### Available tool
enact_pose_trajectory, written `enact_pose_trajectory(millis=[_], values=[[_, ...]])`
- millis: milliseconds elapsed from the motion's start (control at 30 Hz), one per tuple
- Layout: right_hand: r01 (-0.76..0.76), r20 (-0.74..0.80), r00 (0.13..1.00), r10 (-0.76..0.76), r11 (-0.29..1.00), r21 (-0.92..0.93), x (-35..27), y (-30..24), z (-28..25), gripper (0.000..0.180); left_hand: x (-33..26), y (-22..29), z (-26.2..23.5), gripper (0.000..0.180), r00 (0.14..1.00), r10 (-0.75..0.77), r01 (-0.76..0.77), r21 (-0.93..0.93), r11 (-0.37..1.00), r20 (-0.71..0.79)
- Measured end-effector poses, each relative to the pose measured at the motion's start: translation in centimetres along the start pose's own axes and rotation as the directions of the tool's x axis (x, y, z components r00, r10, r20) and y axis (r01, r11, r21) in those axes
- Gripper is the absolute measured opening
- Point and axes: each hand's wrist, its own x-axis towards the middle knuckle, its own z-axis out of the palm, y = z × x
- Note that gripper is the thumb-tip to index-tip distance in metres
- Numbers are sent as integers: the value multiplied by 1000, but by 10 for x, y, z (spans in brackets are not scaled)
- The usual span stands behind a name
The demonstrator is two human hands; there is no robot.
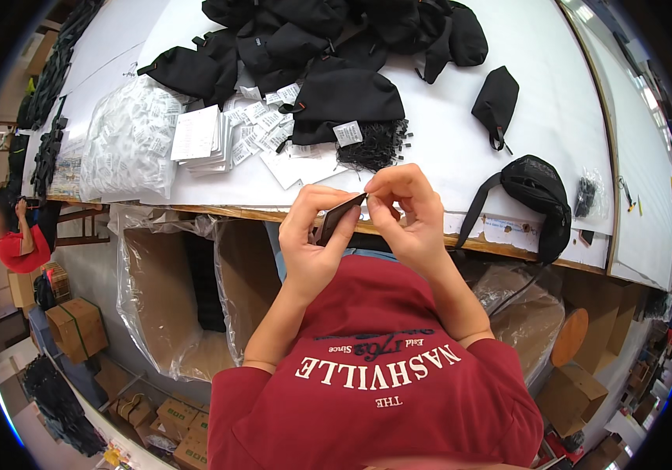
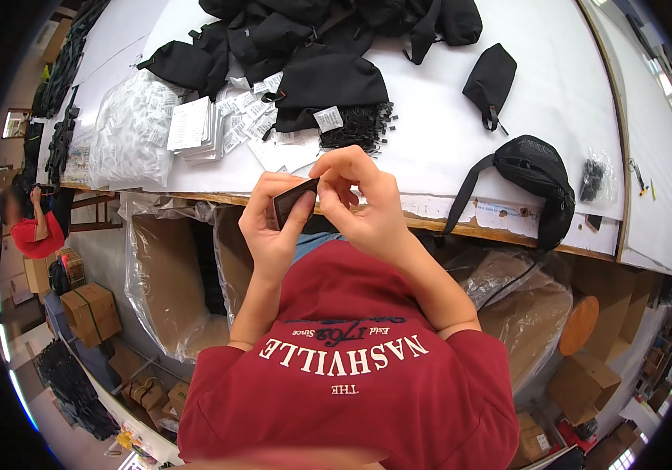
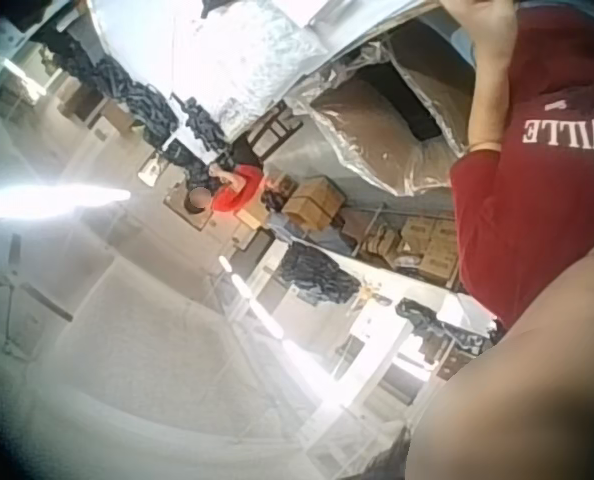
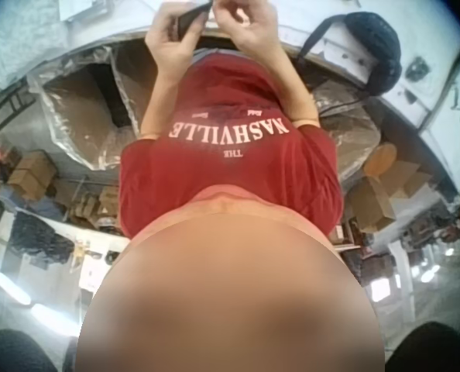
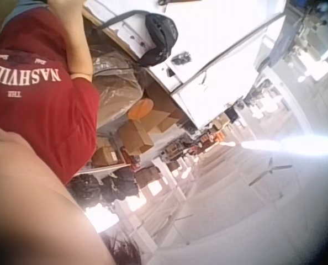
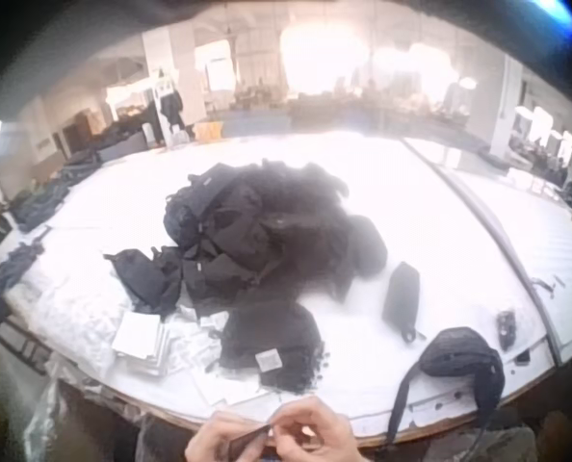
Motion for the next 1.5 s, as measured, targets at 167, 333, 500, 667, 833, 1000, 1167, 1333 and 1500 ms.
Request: enact_pose_trajectory(millis=[167,333,500,667,833,1000,1167,1333,1500], values=[[202,5,978,-209,937,-286,1,1,5,21,3,2,4,19,992,113,-105,116,988,-63],[17,-73,997,-29,986,-166,2,-8,5,16,7,2,-4,20,975,222,-219,161,962,-3],[-33,73,996,48,981,-193,-3,-11,-12,9,7,0,-27,20,946,-104,232,-418,878,307],[19,224,973,56,948,-317,-6,-3,-8,9,4,-18,-30,9,830,-334,479,-263,838,448],[-220,298,913,279,951,-217,-1,4,-13,9,1,-23,-32,8,859,-313,423,-218,879,405],[-650,509,712,484,729,215,-1,23,-16,16,17,-26,-27,10,904,-318,385,-219,896,286],[-638,461,744,483,719,277,-8,24,-25,13,103,-90,-56,15,988,97,-136,394,909,118],[-726,536,639,551,663,184,-18,23,-31,15,137,-106,-81,22,919,-211,-42,615,788,333],[-751,535,623,570,628,206,-25,32,-33,11,120,-98,-77,18,858,-292,-11,582,813,424]])
